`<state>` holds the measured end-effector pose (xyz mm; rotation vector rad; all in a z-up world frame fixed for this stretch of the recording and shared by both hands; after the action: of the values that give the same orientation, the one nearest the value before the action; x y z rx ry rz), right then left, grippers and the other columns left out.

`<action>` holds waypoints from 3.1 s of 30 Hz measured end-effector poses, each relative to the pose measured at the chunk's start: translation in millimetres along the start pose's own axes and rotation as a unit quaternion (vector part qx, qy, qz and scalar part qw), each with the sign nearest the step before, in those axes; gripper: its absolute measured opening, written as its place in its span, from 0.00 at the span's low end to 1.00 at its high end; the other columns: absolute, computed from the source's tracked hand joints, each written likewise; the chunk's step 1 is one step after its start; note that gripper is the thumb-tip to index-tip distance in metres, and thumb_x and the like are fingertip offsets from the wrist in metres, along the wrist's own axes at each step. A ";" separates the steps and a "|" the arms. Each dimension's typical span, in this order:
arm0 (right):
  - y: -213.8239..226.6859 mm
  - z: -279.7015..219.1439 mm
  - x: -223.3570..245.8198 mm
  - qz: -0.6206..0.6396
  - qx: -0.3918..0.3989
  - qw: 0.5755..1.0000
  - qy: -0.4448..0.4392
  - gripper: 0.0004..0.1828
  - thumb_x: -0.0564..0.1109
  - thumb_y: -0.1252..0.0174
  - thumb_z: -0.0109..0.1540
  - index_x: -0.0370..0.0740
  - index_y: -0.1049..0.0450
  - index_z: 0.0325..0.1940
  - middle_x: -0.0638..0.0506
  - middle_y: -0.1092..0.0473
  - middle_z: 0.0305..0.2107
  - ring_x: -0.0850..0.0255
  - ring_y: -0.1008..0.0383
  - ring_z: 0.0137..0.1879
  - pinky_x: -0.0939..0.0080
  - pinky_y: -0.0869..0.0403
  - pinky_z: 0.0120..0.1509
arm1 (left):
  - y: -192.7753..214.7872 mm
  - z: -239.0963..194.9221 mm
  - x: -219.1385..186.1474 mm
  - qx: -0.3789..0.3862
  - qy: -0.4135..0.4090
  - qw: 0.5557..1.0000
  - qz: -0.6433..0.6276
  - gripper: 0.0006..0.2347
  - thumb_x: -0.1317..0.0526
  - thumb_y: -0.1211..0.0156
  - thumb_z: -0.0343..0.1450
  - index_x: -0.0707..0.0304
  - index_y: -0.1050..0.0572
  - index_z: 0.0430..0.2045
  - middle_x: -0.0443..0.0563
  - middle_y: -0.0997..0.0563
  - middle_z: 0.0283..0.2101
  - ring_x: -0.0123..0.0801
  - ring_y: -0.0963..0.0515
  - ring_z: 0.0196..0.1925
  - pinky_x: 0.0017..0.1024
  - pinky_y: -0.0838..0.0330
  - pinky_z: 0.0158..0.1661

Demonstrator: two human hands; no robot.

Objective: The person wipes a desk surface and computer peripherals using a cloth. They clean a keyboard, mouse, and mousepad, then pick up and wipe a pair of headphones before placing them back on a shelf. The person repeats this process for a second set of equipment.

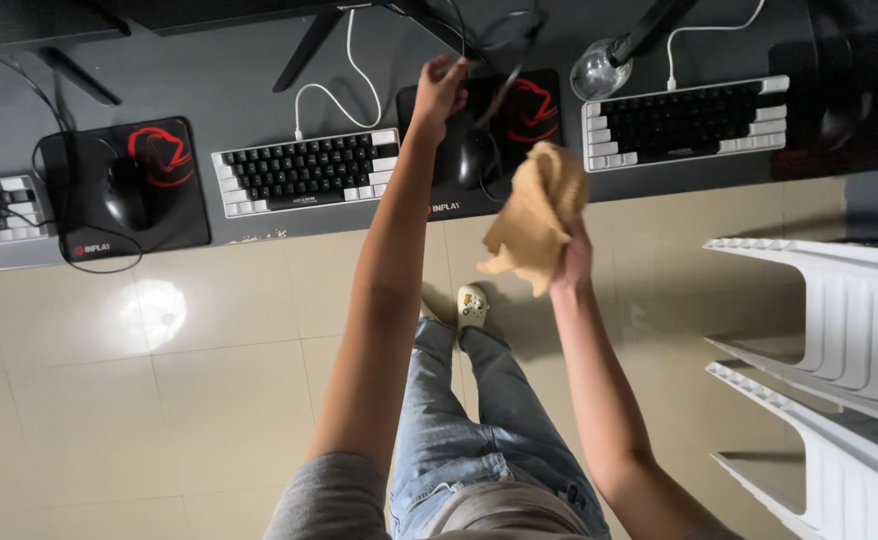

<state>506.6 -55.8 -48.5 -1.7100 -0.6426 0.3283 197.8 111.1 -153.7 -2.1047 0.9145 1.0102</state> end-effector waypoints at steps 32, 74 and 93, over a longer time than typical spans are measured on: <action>-39.6 323.8 -95.9 -0.501 0.014 0.848 -0.173 0.21 0.51 0.43 0.68 0.36 0.28 0.61 0.46 0.25 0.51 0.58 0.20 0.54 0.56 0.19 0.58 | 86.1 -153.9 -57.8 -0.023 -0.179 0.980 0.086 0.11 0.62 0.50 0.76 0.67 0.18 0.38 0.38 0.27 0.23 0.15 0.34 0.23 0.20 0.40 0.24; -16.6 227.6 -154.5 -0.448 -0.038 0.878 -0.166 0.11 0.44 0.45 0.68 0.35 0.24 0.51 0.49 0.23 0.39 0.60 0.20 0.41 0.60 0.21 0.43 | 121.5 -173.3 -51.0 -0.066 -0.144 0.987 -0.003 0.08 0.62 0.45 0.77 0.67 0.24 0.46 0.44 0.24 0.35 0.20 0.29 0.28 0.22 0.32 0.30; -68.5 30.4 -96.6 -0.267 0.000 0.910 -0.316 0.23 0.48 0.50 0.69 0.39 0.33 0.67 0.47 0.27 0.57 0.56 0.23 0.57 0.53 0.22 0.61 | 39.6 -275.6 -38.4 0.018 -0.064 0.998 0.004 0.09 0.57 0.42 0.76 0.61 0.24 0.45 0.35 0.22 0.33 0.15 0.25 0.32 0.18 0.29 0.32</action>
<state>395.9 -78.5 -1.8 -1.3384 -1.5468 0.4900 257.3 -109.4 10.0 -1.9843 0.8718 1.1111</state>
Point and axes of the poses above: each hand's wrist, its own z-axis towards the middle knuckle, its own y-axis out of the back of the hand, x = y × z, the point moved 6 cm from there along z, towards the middle knuckle
